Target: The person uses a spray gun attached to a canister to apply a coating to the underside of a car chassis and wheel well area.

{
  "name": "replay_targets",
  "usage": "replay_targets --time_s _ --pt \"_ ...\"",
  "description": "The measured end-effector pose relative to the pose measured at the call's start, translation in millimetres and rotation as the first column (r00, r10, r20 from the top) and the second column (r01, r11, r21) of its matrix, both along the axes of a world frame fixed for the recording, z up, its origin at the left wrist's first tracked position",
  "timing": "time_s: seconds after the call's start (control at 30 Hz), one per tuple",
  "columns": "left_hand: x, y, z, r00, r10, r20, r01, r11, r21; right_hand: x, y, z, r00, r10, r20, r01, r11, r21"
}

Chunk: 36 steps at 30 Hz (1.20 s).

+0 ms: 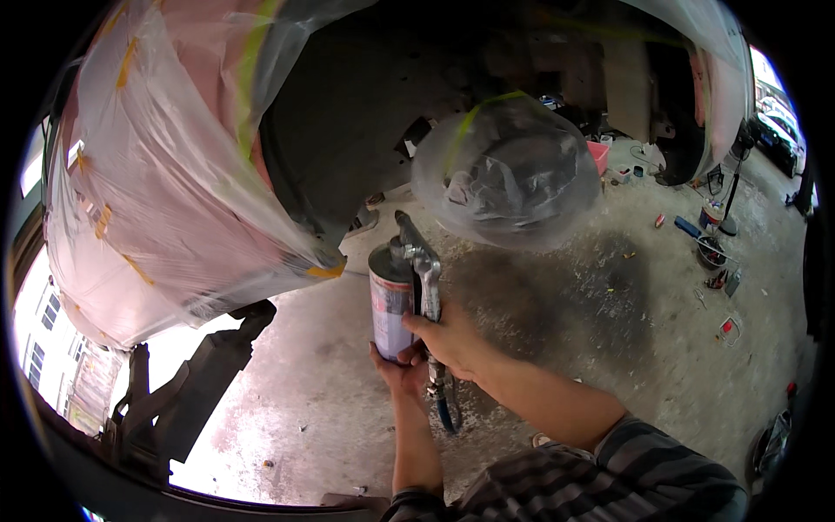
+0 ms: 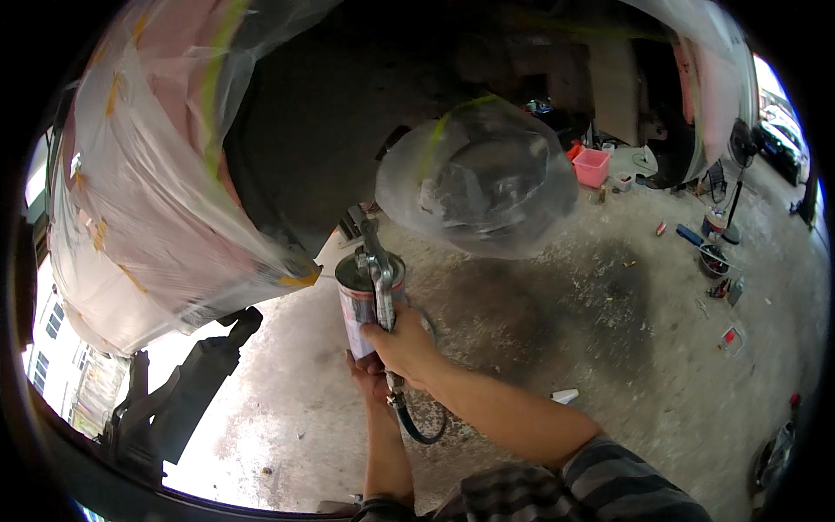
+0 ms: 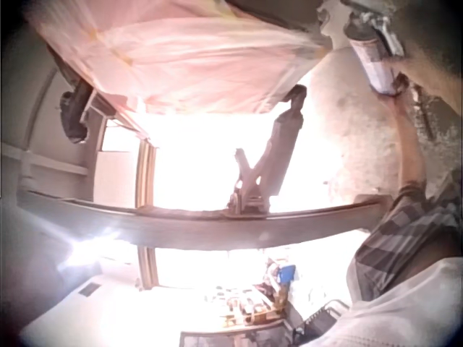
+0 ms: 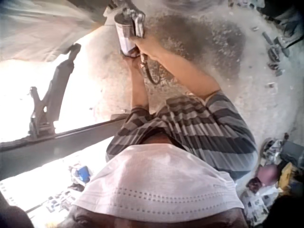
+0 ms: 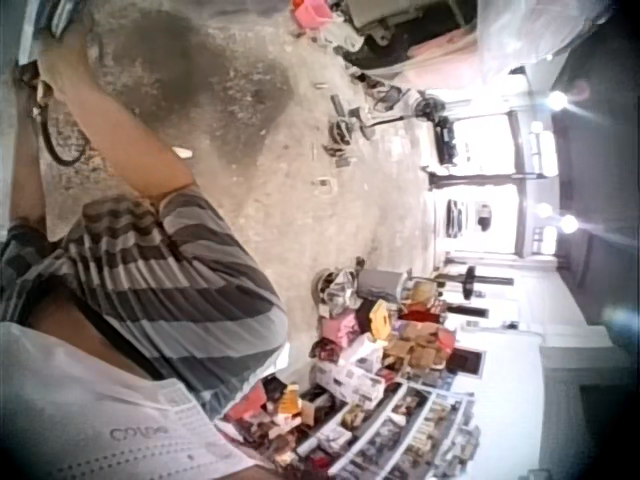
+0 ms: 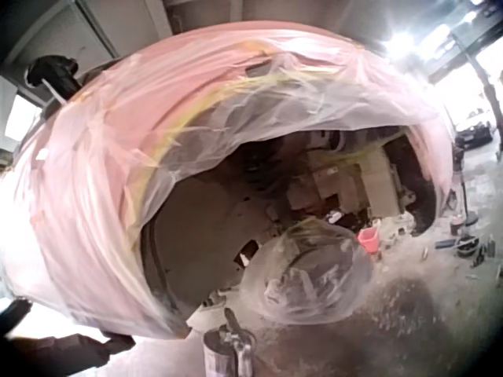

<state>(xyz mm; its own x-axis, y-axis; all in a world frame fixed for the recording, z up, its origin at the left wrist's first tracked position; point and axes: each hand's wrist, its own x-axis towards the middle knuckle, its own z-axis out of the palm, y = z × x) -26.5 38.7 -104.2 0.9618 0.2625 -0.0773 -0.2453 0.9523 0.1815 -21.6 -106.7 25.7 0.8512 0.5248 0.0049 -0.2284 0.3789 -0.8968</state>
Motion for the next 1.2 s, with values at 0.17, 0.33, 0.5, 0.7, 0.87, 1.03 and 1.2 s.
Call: replay_targets --time_s 0.17,0.33,0.5,0.7,0.87,1.03,1.2 --pt "-2.1 4.3 -8.5 0.959 0.151 -0.24 -0.108 0.977 0.186 -0.7 11.2 -6.9 0.993 0.08 0.086 -0.067 0.987 -0.144" --pt "44.5 11.6 10.7 0.976 0.18 -0.121 -0.169 0.981 0.095 42.3 52.0 3.6 0.909 -0.147 0.389 0.245 0.946 -0.215" --pt "73.7 -0.3 41.6 0.97 -0.084 0.227 0.053 0.989 0.139 48.5 33.0 70.8 0.962 -0.168 0.216 0.234 0.915 -0.329" --pt "86.0 -21.5 47.8 0.985 -0.151 0.088 0.15 0.989 0.013 21.3 5.7 60.2 0.893 -0.348 0.285 0.354 0.935 0.033" --pt "65.7 -29.2 50.0 0.953 -0.172 0.249 0.205 0.972 -0.112 8.8 5.7 58.2 0.908 -0.274 0.316 0.296 0.955 -0.022" --pt "51.2 -29.0 46.3 0.993 -0.099 0.07 0.111 0.972 -0.206 30.9 9.2 60.5 0.966 -0.169 0.196 0.212 0.951 -0.225" --pt "34.2 -27.3 6.1 0.942 -0.158 0.297 0.23 0.947 -0.225 30.5 12.3 46.3 0.996 -0.085 0.038 0.093 0.956 -0.278"
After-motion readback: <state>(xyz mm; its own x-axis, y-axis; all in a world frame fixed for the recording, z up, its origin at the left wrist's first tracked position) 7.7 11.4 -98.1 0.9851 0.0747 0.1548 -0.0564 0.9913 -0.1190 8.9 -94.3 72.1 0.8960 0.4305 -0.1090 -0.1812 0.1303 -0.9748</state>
